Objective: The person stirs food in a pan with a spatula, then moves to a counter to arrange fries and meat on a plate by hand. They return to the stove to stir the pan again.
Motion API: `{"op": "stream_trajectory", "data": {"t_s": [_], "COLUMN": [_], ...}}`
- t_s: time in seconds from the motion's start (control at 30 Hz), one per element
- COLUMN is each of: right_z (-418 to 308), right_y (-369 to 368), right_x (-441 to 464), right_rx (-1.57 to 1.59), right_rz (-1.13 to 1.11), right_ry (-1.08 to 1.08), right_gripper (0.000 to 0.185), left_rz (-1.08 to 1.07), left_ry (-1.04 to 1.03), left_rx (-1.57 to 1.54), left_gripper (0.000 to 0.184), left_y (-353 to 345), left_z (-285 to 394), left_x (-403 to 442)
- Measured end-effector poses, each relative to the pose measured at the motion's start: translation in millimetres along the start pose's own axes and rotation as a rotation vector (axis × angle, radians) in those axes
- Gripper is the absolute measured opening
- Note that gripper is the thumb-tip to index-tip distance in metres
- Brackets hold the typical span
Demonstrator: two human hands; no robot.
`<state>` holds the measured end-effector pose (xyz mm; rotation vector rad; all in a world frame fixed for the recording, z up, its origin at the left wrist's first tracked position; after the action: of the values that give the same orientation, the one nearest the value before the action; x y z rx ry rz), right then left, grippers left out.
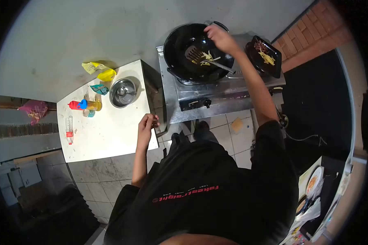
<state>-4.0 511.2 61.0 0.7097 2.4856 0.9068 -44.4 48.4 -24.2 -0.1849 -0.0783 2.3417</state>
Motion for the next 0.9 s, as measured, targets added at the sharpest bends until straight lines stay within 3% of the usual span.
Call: {"op": "stream_trajectory", "data": {"t_s": [0.03,0.07,0.13,0.17,0.23,0.27,0.33,0.57,0.7,0.77,0.83,0.9], "right_z": [3.1,10.6,-24.8,-24.1,-26.8,-18.3,-7.3,63.7,94.9,84.2,97.6,118.7], "right_y": [-15.5,-19.5,-16.0,-13.7,-4.6,-7.3,-16.4,-21.5,-5.9,10.0,4.9,-10.4], "right_x": [-14.8,-26.3,-51.5,-72.7,-140.5,-165.2,-221.8,-465.2,-643.0,-739.6,-836.1,-927.1], "right_rx": [-0.453,-0.449,0.157,0.164,1.302,1.318,1.579,1.659,1.385,1.079,1.072,1.248], "right_rz": [0.106,0.111,0.14,0.166,-0.103,-0.044,-0.153,0.24,0.636,0.762,0.839,0.792], "right_ry": [-0.02,-0.04,0.214,0.196,0.033,0.028,0.08,0.144,-0.026,-0.072,-0.044,0.19], "right_gripper": [0.052,0.052,0.056,0.056,0.061,0.061,0.066,0.066,0.063,0.061,0.058,0.045], "left_rz": [-0.02,-0.043,-0.092,-0.125,-0.231,-0.301,-0.437,-0.816,-1.033,-1.192,-1.325,-1.435], "left_ry": [-0.002,-0.009,-0.074,-0.076,-0.06,-0.058,-0.034,-0.118,-0.082,-0.073,-0.061,-0.056], "left_rx": [0.0,0.001,0.019,0.008,-0.024,-0.043,-0.065,0.05,0.153,0.14,0.141,0.142], "left_gripper": [0.028,0.028,0.028,0.026,0.026,0.026,0.026,0.026,0.027,0.026,0.026,0.026], "left_y": [-5.2,-10.6,-3.4,-8.5,-31.2,-44.5,-73.0,-187.7,-280.8,-336.9,-395.2,-455.6], "left_z": [2.2,5.8,16.6,16.7,11.6,9.3,5.8,24.0,4.6,-18.5,-48.5,-67.4], "left_x": [-1.2,1.9,8.0,7.8,5.8,7.2,2.7,-48.8,-118.3,-168.9,-217.6,-277.1]}}
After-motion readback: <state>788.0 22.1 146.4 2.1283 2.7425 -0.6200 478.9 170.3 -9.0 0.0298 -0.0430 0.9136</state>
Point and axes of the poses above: each hand's wrist, its own x-axis towards the middle knuckle, its own y-axis out of the back of the hand, z = x × y, the point moved 7 cm from there along x, towards the middle knuckle, and after that the axes turned 14 degrees about -y, right-handed, at the moved point
